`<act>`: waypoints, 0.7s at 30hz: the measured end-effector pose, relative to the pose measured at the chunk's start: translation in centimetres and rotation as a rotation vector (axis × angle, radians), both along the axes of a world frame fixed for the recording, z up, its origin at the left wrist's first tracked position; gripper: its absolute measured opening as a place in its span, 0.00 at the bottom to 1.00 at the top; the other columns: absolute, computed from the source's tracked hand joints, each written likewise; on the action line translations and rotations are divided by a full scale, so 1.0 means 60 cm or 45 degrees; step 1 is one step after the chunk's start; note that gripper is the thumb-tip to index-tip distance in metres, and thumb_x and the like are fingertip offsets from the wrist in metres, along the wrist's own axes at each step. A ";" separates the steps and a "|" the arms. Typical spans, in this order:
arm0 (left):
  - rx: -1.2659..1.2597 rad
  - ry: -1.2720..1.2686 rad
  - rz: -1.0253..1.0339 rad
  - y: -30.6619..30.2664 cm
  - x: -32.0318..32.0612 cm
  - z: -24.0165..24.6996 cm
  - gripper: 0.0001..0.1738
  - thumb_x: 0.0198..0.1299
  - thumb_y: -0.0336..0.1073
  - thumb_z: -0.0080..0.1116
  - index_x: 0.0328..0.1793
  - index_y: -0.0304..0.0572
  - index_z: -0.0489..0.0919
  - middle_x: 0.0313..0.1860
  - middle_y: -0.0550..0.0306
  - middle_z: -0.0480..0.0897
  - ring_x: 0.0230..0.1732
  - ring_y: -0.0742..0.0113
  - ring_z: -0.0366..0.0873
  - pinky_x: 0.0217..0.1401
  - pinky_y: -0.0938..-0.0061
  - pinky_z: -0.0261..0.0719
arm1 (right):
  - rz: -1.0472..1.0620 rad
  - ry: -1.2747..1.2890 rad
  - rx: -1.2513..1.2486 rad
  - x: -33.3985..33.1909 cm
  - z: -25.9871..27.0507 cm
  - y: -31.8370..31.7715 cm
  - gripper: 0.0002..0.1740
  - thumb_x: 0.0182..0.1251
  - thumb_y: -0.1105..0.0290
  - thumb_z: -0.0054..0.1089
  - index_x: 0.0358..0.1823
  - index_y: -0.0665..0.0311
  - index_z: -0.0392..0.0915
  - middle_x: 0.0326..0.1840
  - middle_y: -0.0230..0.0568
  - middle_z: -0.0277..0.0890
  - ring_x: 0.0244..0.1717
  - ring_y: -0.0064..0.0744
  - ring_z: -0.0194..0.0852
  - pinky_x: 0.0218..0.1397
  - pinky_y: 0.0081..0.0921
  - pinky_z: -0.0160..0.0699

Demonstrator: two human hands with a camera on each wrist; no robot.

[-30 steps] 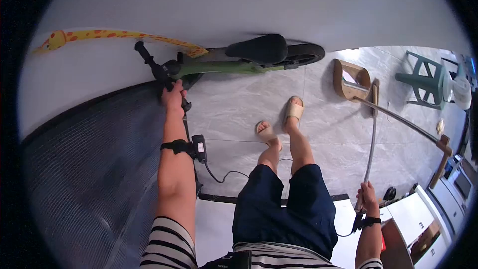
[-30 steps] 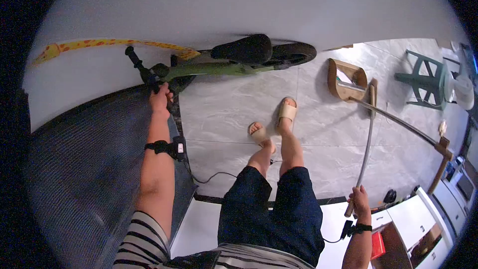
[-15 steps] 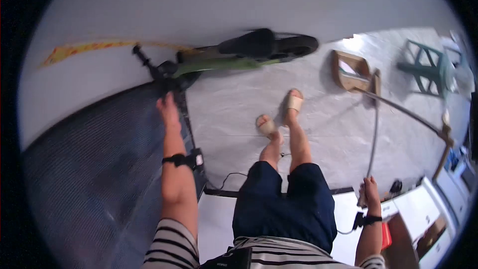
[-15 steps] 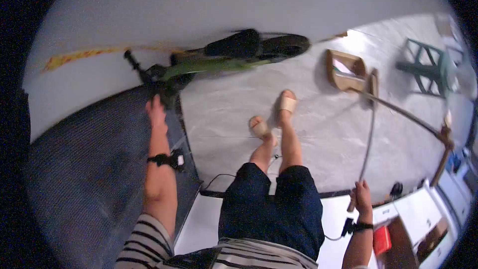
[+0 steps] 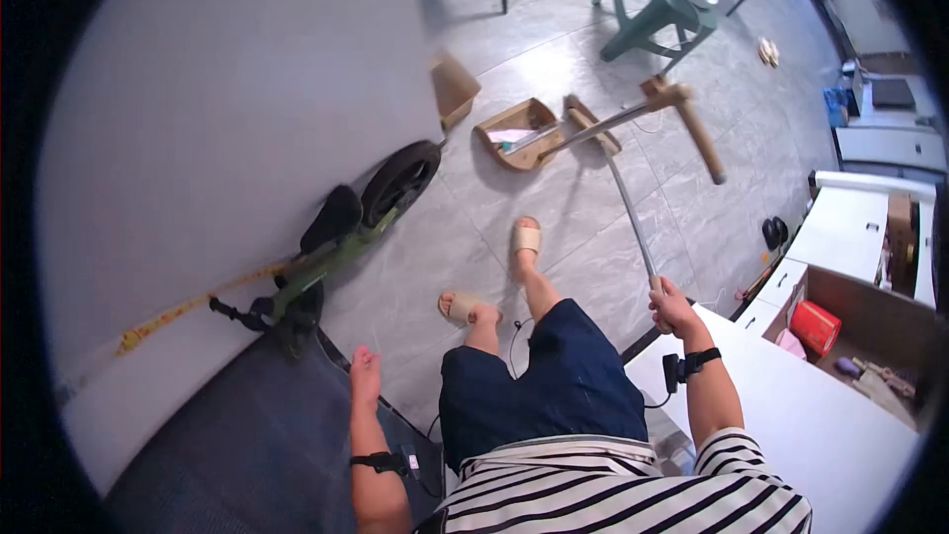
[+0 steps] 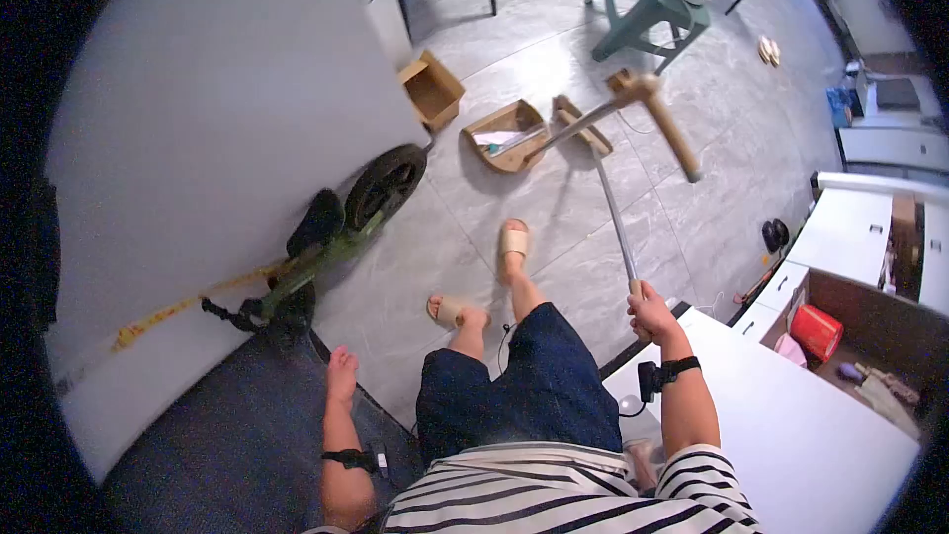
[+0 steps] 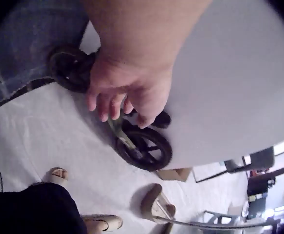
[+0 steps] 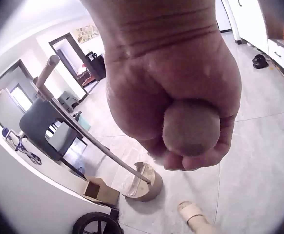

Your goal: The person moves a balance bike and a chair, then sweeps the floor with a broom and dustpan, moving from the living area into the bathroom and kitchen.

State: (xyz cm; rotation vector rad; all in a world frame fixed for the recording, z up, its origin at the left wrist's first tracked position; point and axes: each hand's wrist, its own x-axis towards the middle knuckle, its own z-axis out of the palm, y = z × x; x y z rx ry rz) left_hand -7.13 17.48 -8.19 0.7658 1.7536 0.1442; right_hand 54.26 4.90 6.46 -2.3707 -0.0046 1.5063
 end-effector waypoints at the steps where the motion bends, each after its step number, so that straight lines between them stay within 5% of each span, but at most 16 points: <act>1: 0.029 -0.017 -0.060 0.031 0.035 0.048 0.30 0.67 0.41 0.58 0.71 0.37 0.66 0.61 0.46 0.77 0.60 0.62 0.74 0.63 0.70 0.70 | 0.001 0.026 -0.004 0.022 0.018 0.001 0.23 0.70 0.66 0.51 0.67 0.45 0.63 0.32 0.33 0.68 0.21 0.23 0.65 0.19 0.23 0.69; 7: 0.230 -0.215 -0.215 0.197 0.319 0.267 0.34 0.67 0.50 0.56 0.74 0.41 0.64 0.63 0.54 0.76 0.59 0.65 0.74 0.60 0.69 0.69 | 0.046 0.078 0.017 0.098 0.047 -0.022 0.13 0.67 0.69 0.50 0.52 0.50 0.64 0.26 0.33 0.64 0.18 0.26 0.64 0.16 0.28 0.65; 12: 0.315 -0.420 -0.185 0.257 0.635 0.446 0.43 0.64 0.61 0.55 0.79 0.50 0.56 0.70 0.54 0.68 0.68 0.59 0.68 0.66 0.54 0.63 | -0.064 0.162 0.017 0.223 0.074 -0.069 0.20 0.66 0.69 0.52 0.58 0.46 0.65 0.24 0.32 0.64 0.16 0.25 0.63 0.15 0.27 0.63; 16: 0.290 -0.592 -0.230 0.260 0.854 0.461 0.50 0.62 0.66 0.54 0.82 0.55 0.45 0.73 0.51 0.64 0.73 0.53 0.61 0.70 0.41 0.54 | 0.105 0.187 0.097 0.329 0.110 -0.082 0.23 0.66 0.68 0.53 0.63 0.51 0.65 0.24 0.33 0.66 0.16 0.24 0.65 0.16 0.26 0.65; 18: 0.228 -0.520 -0.206 0.260 0.954 0.479 0.51 0.62 0.63 0.58 0.81 0.52 0.45 0.71 0.48 0.65 0.72 0.53 0.63 0.70 0.45 0.57 | 0.170 0.170 0.135 0.370 0.129 -0.088 0.29 0.66 0.67 0.54 0.69 0.54 0.63 0.26 0.33 0.68 0.16 0.21 0.65 0.17 0.23 0.67; 21: 0.390 -0.473 -0.219 0.265 1.035 0.438 0.55 0.57 0.51 0.67 0.81 0.47 0.42 0.71 0.43 0.64 0.72 0.53 0.63 0.71 0.52 0.61 | 0.156 0.163 0.190 0.401 0.183 -0.061 0.25 0.66 0.68 0.54 0.65 0.57 0.66 0.26 0.33 0.69 0.16 0.21 0.64 0.17 0.23 0.67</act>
